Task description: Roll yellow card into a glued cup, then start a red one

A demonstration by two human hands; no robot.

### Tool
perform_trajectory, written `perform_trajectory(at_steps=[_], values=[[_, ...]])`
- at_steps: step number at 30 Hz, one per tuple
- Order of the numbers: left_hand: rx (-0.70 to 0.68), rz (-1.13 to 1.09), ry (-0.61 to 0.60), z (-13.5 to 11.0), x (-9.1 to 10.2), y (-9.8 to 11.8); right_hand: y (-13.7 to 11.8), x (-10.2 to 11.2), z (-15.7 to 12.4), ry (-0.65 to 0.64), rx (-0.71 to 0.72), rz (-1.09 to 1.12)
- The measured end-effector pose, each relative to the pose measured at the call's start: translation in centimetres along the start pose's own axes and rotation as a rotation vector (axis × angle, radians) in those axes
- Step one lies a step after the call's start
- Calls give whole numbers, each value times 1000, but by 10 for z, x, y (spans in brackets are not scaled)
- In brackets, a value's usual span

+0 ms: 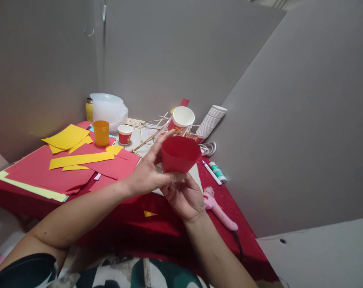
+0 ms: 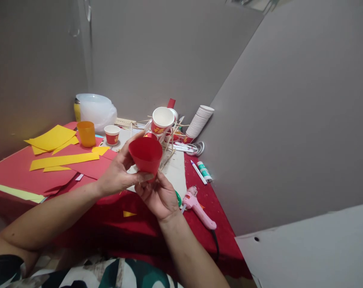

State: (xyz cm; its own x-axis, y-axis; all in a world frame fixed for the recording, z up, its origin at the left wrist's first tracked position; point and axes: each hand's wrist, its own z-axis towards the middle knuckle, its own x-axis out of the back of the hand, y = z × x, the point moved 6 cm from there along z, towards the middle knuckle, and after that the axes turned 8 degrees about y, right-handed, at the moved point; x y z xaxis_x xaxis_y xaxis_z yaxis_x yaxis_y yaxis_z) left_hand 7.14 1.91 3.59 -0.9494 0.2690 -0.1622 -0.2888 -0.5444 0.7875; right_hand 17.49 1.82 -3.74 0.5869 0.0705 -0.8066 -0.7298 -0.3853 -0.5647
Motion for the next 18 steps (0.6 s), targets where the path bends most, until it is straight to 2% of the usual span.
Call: perform_trajectory(at_steps=[5, 11, 15, 18], values=[[36, -39, -46, 3, -1, -8, -5, 1, 0, 16, -10, 50], [112, -36, -113, 6, -1, -13, -23, 5, -4, 74, 166, -46], [205, -56, -71, 11, 4, -20, -34, 3, -10, 80, 241, -43], [220, -93, -26, 16, 10, -24, -41, 0, -15, 83, 280, -16]])
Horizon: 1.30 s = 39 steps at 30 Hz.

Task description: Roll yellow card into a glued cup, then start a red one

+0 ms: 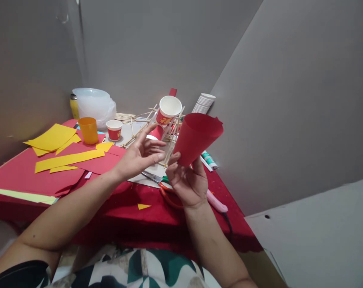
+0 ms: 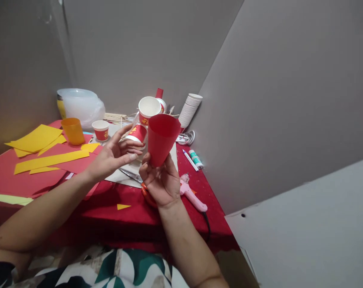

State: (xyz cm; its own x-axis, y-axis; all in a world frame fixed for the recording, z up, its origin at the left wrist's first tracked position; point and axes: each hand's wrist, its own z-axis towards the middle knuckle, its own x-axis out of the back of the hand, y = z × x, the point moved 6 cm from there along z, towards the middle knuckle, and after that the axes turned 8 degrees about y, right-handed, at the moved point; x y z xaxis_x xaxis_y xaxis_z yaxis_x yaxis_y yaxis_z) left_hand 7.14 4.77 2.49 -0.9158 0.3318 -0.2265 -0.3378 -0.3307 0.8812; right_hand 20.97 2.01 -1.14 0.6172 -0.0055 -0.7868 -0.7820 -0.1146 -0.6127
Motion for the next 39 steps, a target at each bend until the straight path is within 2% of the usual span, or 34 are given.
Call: perform_trajectory(at_steps=[4, 6, 8, 12, 16, 18, 21, 25, 28, 30, 33, 39], values=[[57, -30, 71, 6, 10, -1, 0, -2, -7, 37, 39, -14], [61, -30, 137, 10, 18, 3, 1, -1, -11, 75, 129, -76], [29, -25, 222, 13, 31, 9, -1, 2, -16, 118, 278, -166], [-66, 6, 364, 18, 54, 26, -9, 7, -25, 159, 531, -516], [-211, 8, 419, 17, 58, 42, -15, 7, -28, 144, 619, -930], [-292, 19, 364, 14, 48, 48, -15, 2, -28, 50, 584, -1073], [-377, 134, 144, 7, 23, 51, -9, -6, -31, -166, 443, -1182], [-260, 398, -193, -2, -5, 41, -3, -13, -38, -371, 308, -1308], [-171, 498, -380, -8, -14, 36, 0, -16, -41, -491, 265, -1313], [-98, 515, -485, -10, -18, 33, -1, -15, -40, -522, 248, -1299], [-8, 516, -575, -12, -22, 27, -1, -12, -38, -530, 229, -1297], [80, 453, -571, -11, -25, 16, -2, -9, -38, -506, 213, -1190]])
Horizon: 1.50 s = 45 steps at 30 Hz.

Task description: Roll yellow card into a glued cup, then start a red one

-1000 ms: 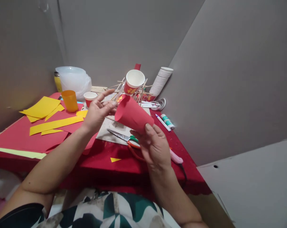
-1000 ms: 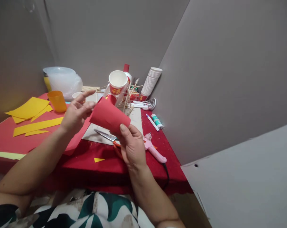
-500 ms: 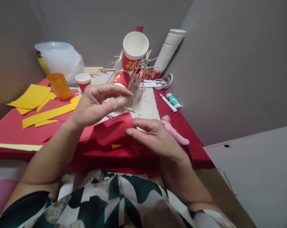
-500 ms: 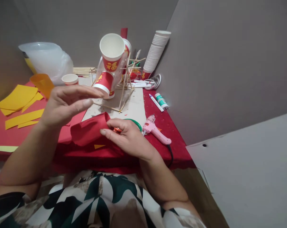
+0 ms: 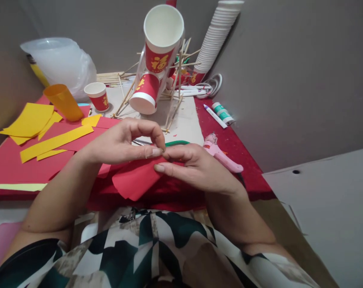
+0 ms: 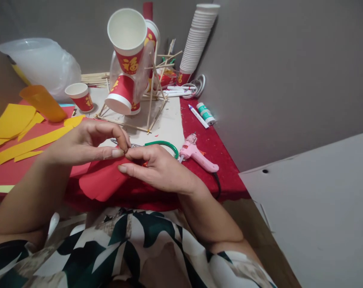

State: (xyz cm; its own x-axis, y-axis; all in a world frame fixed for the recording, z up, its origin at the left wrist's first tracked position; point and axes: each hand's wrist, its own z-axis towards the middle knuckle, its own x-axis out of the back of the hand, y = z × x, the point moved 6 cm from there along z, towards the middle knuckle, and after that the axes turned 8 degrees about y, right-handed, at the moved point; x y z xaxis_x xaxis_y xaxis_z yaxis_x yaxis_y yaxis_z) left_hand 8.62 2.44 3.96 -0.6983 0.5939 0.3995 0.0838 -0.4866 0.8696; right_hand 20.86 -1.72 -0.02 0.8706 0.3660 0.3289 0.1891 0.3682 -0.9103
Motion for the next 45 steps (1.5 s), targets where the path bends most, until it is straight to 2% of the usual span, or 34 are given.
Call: perform_trajectory(at_steps=[5, 10, 16, 21, 28, 36, 40, 45], values=[[30, -52, 6, 2, -2, -5, 2, 4, 0, 45, -68, 123], [35, -41, 12, 1, -1, -8, 5, 7, -3, 1, -92, 317], [2, -39, 47, 0, 4, -7, 6, 12, -5, -58, 12, 314], [-6, -66, 9, 0, 4, -7, 8, 9, -6, -77, -43, 300], [27, -59, -19, -1, 3, -7, 9, 0, -9, -161, -111, 473], [55, -42, -52, 0, 1, -9, 9, 0, -10, -141, -119, 394], [43, -6, -29, 1, 4, -9, 10, 3, -9, -77, -81, 290], [36, 35, -78, 1, 0, -5, 10, 7, -5, -24, -58, 147]])
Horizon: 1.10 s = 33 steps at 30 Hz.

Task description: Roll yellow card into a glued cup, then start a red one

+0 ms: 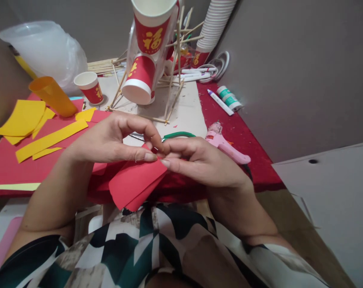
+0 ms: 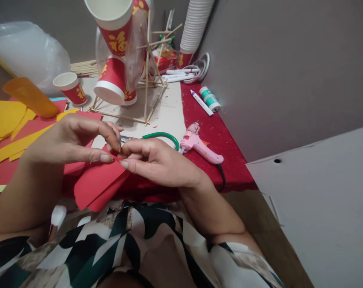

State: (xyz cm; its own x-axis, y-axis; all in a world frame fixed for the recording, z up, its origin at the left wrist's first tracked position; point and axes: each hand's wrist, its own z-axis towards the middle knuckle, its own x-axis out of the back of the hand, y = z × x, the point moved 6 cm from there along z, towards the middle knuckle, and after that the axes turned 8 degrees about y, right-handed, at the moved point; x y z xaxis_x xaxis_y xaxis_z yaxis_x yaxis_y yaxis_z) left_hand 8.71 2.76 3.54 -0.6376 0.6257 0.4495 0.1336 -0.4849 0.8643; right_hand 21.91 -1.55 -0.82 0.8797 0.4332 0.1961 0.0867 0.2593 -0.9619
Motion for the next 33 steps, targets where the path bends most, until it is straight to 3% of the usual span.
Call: perform_trajectory(at_steps=[5, 13, 18, 25, 33], values=[[18, 22, -32, 0, -4, 1, 0, -1, 3, -2, 33, -14], [2, 69, 42, 1, -3, 2, 0, -3, 3, 32, 37, 76], [-10, 66, 52, 1, -2, 2, 1, -2, 3, 66, 54, 11], [-38, 72, 173, 2, 14, 2, -5, -3, 0, 38, 77, -81], [-31, 96, -55, 3, -1, -3, -9, -5, -1, -2, 143, -116]])
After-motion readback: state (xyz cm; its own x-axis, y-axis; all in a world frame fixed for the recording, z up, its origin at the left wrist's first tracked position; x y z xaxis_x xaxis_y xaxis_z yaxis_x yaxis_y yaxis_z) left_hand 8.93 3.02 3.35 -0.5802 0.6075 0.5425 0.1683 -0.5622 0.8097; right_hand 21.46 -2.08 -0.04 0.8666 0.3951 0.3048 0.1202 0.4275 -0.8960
